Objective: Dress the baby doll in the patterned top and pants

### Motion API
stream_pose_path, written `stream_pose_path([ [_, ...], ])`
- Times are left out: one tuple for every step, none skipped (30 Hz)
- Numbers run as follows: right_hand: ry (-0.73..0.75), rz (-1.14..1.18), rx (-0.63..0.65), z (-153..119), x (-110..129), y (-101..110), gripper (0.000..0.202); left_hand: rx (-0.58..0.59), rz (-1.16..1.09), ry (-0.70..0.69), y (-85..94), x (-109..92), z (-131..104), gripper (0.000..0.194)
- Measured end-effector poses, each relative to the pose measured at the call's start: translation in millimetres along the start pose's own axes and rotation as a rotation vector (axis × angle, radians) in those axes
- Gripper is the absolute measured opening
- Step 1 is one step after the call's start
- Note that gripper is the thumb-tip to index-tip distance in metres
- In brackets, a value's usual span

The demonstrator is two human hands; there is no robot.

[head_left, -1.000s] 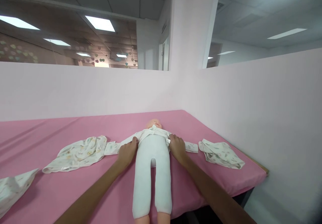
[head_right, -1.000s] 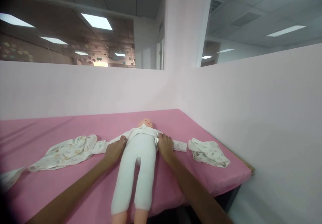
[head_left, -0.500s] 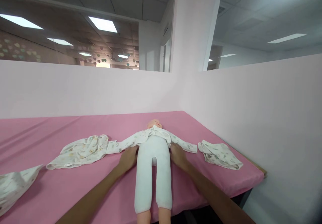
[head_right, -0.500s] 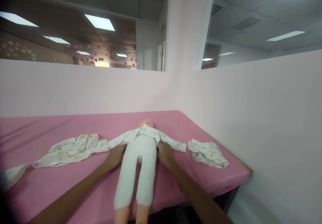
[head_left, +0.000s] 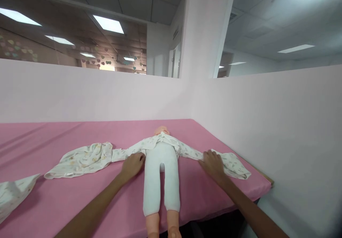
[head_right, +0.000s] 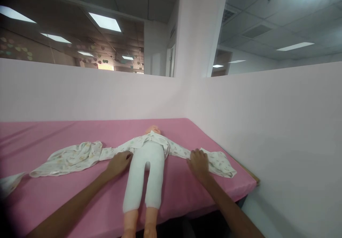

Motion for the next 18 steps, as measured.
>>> stream_pose_path([
  [-0.051, -0.053, 0.022, -5.8, -16.8, 4.4, 0.026, -0.016, 0.003, 0.016, 5.9, -0.3, -1.2, 0.029],
  [-0.102, -0.074, 0.052, -11.1, -32.2, 7.0, 0.026, -0.042, 0.007, 0.033, 12.5, -1.8, -2.9, 0.031],
  [-0.142, -0.071, 0.088, -15.7, -45.1, 8.1, 0.025, -0.076, 0.006, 0.045, 19.6, -5.0, -5.2, 0.033],
  [-0.169, -0.06, 0.113, -18.9, -54.9, 8.8, 0.023, -0.113, -0.007, 0.053, 26.8, -9.9, -8.5, 0.033],
  [-0.186, -0.036, 0.128, -20.6, -61.8, 9.7, 0.022, -0.148, -0.032, 0.053, 34.0, -16.7, -13.0, 0.034],
  [-0.191, -0.019, 0.133, -20.6, -65.6, 11.5, 0.021, -0.175, -0.067, 0.036, 40.8, -25.6, -18.6, 0.034],
  [-0.19, 0.006, 0.122, -19.2, -66.8, 15.1, 0.021, -0.195, -0.109, 0.005, 47.1, -36.4, -25.3, 0.035],
  [-0.188, 0.065, 0.101, -16.8, -65.5, 20.8, 0.021, -0.198, -0.155, -0.041, 52.7, -48.9, -32.8, 0.035],
  [-0.186, 0.167, 0.073, -14.2, -62.1, 28.8, 0.021, -0.189, -0.203, -0.105, 57.9, -62.9, -40.9, 0.035],
  [-0.177, 0.311, 0.039, -11.9, -56.2, 39.2, 0.02, -0.172, -0.259, -0.172, 62.7, -77.4, -49.3, 0.033],
  [-0.16, 0.488, 0.006, -10.5, -48.1, 51.7, 0.018, -0.148, -0.316, -0.246, 67.3, -92.4, -57.6, 0.03],
  [-0.145, 0.675, -0.014, -10.6, -38.0, 65.6, 0.016, -0.129, -0.37, -0.313, 72.2, -106.8, -65.5, 0.028],
  [-0.103, 0.828, -0.018, -12.4, -24.9, 81.0, 0.015, -0.117, -0.414, -0.369, 77.4, -120.2, -72.6, 0.029],
  [-0.063, 0.935, 0.009, -16.1, -9.8, 96.0, 0.015, -0.116, -0.442, -0.416, 83.0, -132.5, -78.6, 0.038],
  [-0.023, 1.016, 0.064, -21.6, 6.9, 110.3, 0.014, -0.129, -0.459, -0.45, 89.1, -142.9, -83.5, 0.049],
  [0.013, 1.082, 0.111, -28.6, 23.7, 124.4, 0.014, -0.157, -0.474, -0.469, 95.7, -151.1, -87.4, 0.058],
  [0.057, 1.151, 0.15, -36.5, 40.5, 137.8, 0.015, -0.191, -0.496, -0.473, 102.8, -157.1, -90.4, 0.065],
  [0.087, 1.215, 0.18, -44.5, 55.6, 149.4, 0.017, -0.225, -0.529, -0.464, 110.1, -160.6, -92.9, 0.068],
])
Point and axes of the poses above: each hand's wrist, its own z-axis towards the middle knuckle, its own y-axis out of the back of the hand, x = y × z, the point moved 5 cm from there along z, towards the middle knuckle, and after that the axes turned 9 degrees about z, right-handed, at the moved point
